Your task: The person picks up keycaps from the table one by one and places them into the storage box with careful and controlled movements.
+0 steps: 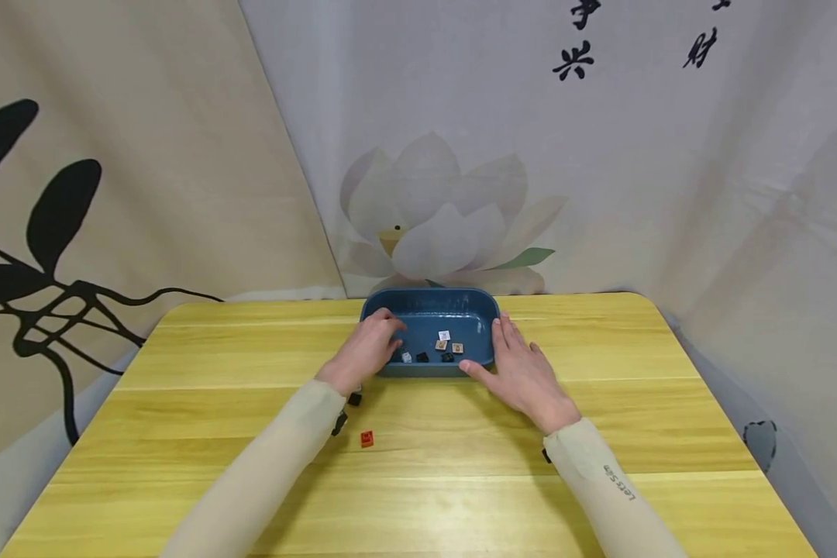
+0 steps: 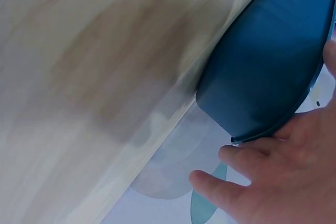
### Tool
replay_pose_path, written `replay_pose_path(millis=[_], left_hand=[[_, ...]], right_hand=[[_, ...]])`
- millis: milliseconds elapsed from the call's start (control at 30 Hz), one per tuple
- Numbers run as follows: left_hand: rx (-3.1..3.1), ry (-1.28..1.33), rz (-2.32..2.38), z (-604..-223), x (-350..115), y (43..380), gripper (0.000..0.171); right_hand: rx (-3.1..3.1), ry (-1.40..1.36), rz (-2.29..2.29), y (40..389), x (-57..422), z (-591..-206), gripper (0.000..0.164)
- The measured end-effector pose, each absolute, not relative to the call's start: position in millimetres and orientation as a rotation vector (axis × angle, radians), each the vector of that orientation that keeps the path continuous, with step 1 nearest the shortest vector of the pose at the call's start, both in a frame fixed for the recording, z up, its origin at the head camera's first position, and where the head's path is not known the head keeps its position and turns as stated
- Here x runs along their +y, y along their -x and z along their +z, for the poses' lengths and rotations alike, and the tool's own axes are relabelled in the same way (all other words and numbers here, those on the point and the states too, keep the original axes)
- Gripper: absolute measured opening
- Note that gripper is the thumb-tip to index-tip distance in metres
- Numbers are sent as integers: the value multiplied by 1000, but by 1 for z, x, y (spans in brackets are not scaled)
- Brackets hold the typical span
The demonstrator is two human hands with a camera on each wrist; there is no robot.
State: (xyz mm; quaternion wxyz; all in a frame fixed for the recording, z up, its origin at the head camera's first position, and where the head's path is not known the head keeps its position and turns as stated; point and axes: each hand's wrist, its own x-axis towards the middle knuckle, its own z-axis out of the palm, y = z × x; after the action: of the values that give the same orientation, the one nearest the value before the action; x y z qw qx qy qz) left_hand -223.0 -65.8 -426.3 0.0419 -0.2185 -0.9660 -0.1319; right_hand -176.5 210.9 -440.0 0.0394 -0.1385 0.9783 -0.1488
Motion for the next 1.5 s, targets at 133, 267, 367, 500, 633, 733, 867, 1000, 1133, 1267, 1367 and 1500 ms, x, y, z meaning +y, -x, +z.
replay_pose_path(millis=[133, 267, 367, 500, 633, 733, 867, 1000, 1133, 1267, 1367, 1500], left_hand=[[-2860, 696, -436, -424, -76, 217, 22], [-2752, 713, -457, -419, -93, 211, 23], [-2700, 700, -452, -417, -109, 207, 24], [-2677, 658, -430, -417, -131, 202, 28], [-2676, 620, -421, -423, -154, 198, 36], [-2684, 600, -425, -429, -170, 195, 41], [-2727, 597, -439, -435, -184, 192, 46], [-2816, 636, -433, -442, -193, 188, 55], [-2922, 710, -390, -447, -196, 187, 65], [-2999, 784, -365, -450, -196, 185, 68], [-3029, 833, -357, -450, -195, 184, 64], [-3043, 906, -303, -451, -193, 185, 55]], right_hand=[[2999, 431, -453, 177, 210, -440, 114], [3006, 436, -456, 176, 209, -439, 114], [3006, 431, -456, 175, 209, -439, 113], [3003, 430, -455, 175, 209, -439, 113], [3002, 428, -458, 175, 209, -439, 113], [2999, 426, -456, 175, 209, -440, 113], [2999, 428, -456, 175, 208, -439, 113], [2998, 429, -458, 175, 209, -440, 114], [3001, 430, -462, 174, 209, -440, 114], [3006, 431, -461, 175, 209, -440, 115], [3011, 431, -461, 175, 209, -441, 115], [3015, 432, -464, 175, 209, -441, 114]])
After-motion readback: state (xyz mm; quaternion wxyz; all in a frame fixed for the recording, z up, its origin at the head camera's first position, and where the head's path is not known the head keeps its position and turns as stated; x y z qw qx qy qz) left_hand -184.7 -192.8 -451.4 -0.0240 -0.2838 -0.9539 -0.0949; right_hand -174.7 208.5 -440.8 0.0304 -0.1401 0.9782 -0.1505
